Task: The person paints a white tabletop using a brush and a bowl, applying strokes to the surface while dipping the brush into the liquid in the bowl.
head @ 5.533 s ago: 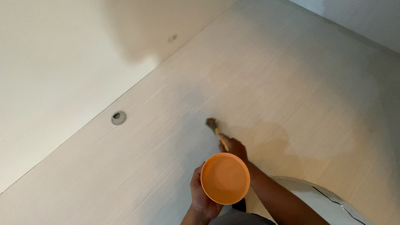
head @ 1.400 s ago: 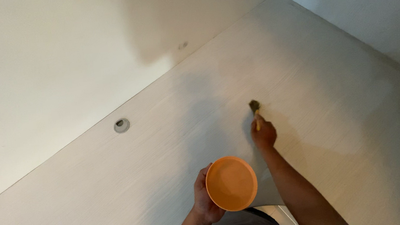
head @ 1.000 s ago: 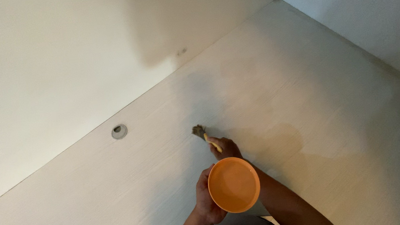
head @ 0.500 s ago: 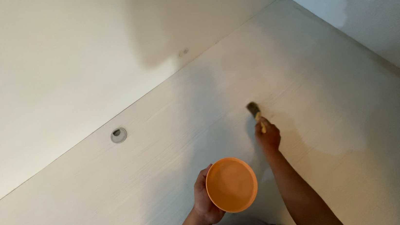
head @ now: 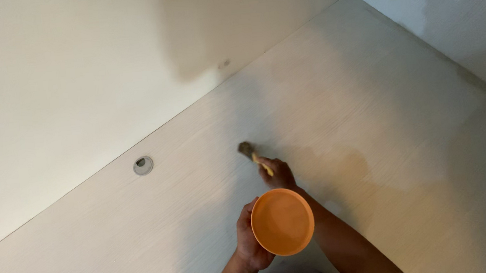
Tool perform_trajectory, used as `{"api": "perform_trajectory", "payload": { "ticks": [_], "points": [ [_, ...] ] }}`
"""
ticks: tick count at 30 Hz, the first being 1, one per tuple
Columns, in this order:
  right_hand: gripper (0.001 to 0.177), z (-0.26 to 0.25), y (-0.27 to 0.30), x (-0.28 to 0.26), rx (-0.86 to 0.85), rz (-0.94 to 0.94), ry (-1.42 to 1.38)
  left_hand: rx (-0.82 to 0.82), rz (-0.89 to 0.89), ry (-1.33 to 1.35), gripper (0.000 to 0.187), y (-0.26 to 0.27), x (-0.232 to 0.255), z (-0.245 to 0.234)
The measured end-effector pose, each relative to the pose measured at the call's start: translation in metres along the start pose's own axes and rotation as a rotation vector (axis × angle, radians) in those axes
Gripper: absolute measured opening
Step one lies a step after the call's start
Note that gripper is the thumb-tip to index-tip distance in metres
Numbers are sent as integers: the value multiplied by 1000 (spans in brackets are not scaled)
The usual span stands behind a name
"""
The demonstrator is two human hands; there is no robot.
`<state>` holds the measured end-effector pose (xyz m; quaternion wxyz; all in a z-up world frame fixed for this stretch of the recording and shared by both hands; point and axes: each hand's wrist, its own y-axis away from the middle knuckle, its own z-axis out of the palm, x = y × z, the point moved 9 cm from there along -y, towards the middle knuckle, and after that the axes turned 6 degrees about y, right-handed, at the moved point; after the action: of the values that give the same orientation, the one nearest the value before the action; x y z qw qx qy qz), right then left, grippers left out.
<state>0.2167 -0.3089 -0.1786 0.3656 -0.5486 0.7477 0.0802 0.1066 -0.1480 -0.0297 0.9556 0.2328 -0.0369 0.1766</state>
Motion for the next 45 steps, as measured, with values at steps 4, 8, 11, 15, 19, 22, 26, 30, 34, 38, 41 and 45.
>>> {"api": "perform_trajectory", "payload": {
  "ticks": [4,8,11,15,19,22,26,30,34,38,41,45],
  "points": [
    [31,-5,-5,0,-20,-85,-116,51,-25,15,63,-3,1,1],
    [33,-27,-14,69,64,101,-37,47,-16,-16,61,-4,6,5],
    [29,-67,-25,107,270,45,77,66,-9,-11,60,-5,12,6],
    [34,-95,-30,159,309,392,269,100,-5,-61,61,-8,19,4],
    [36,-85,-39,159,291,445,303,97,14,-66,62,-14,25,3],
    [33,-58,-42,129,300,318,358,102,-20,-2,60,-17,26,1],
    [26,-13,-48,65,188,38,188,119,-17,-20,61,-23,30,-2],
    [27,14,-46,7,20,-111,-42,100,8,16,59,-30,34,-4],
    [31,15,-55,-1,-92,-134,-97,115,3,2,60,-32,40,-4],
    [27,-11,-69,48,107,-24,-98,79,19,-46,61,-32,47,1],
    [29,-38,-82,88,186,11,69,113,11,-63,63,-34,53,3],
    [35,-72,-88,130,264,168,155,128,13,-68,64,-34,55,5]
  ]
}}
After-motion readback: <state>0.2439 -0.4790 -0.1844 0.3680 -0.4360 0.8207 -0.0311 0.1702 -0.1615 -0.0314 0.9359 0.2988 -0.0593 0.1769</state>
